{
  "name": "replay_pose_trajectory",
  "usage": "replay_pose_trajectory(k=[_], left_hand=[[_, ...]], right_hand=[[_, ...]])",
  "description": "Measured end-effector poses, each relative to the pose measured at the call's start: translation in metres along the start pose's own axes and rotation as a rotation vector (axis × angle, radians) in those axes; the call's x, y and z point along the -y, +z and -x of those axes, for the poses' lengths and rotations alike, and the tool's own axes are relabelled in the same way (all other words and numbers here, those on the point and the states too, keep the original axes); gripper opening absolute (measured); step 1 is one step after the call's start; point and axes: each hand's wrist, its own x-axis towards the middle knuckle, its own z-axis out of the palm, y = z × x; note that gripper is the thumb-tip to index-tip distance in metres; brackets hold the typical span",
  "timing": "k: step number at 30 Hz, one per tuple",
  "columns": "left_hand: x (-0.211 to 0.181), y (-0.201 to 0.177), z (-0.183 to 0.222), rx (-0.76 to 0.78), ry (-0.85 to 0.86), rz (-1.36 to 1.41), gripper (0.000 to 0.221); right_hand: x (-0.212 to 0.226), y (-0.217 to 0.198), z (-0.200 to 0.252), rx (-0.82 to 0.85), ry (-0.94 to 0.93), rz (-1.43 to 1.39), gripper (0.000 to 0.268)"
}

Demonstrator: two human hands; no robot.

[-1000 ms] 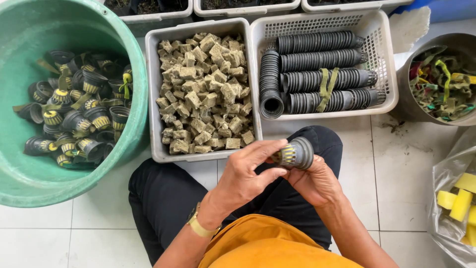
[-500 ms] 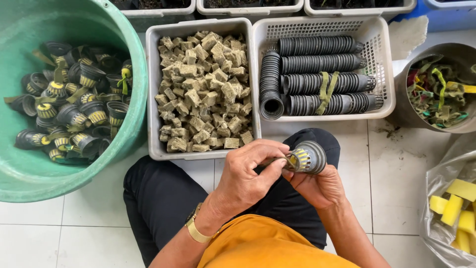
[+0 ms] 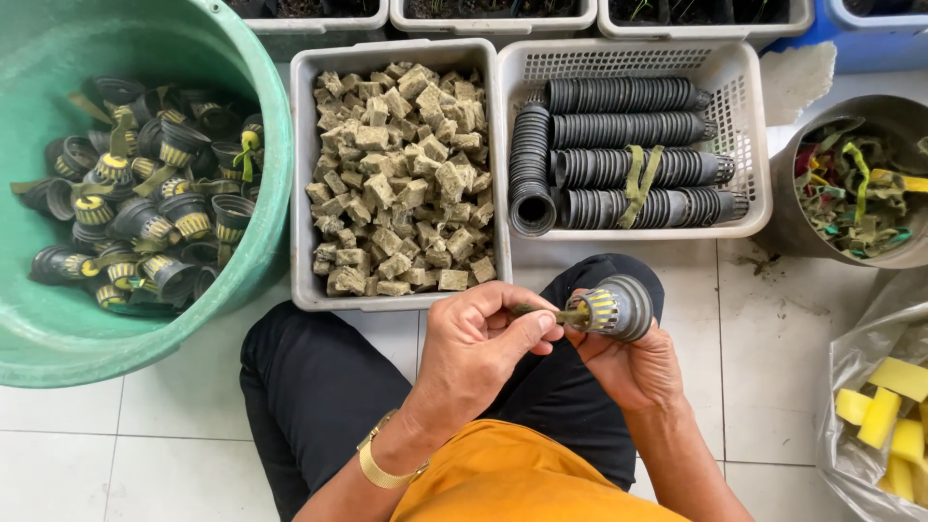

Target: Preparing hydroponic growth media by wrapping rockwool cubes with foam strips and placing them in net pots.

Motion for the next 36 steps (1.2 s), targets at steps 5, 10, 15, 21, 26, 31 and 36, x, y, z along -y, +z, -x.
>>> replay_pose_trajectory(k=[5,10,15,21,26,31,36], left_hand=[[0.021,-0.021,-0.013,-0.202,-0.174,0.088,0.011],[-0.012,-0.006,0.002,-0.171,0.303,-0.494,0.032],[-0.003,0.0,0.002,0.058,0.776,-1.014,0.057],[0.023,-0.007,-0.002,0.148,0.632,-0.915,0.05],[0.035,-0.006,-0.004,0.096,0.64,-0.845,0.063],[0.043,-0.006,-0.003,0.075,0.71,-0.894,0.056],[0.054,-0.002,-0.002,0.043,0.768,-0.904,0.053]], right_hand=[[0.002,0.005,0.006,0.094,-0.079,0.086,0.034],[-0.006,0.031,0.014,0.116,-0.217,0.385,0.024],[-0.016,0.047,0.022,0.187,-0.427,0.743,0.015],[-0.004,0.085,0.033,0.02,-0.464,1.317,0.018],[-0.01,0.091,0.028,0.142,-0.573,1.443,0.016],[-0.017,0.096,0.027,0.13,-0.802,1.577,0.013],[-0.023,0.099,0.022,0.145,-0.997,1.751,0.011]])
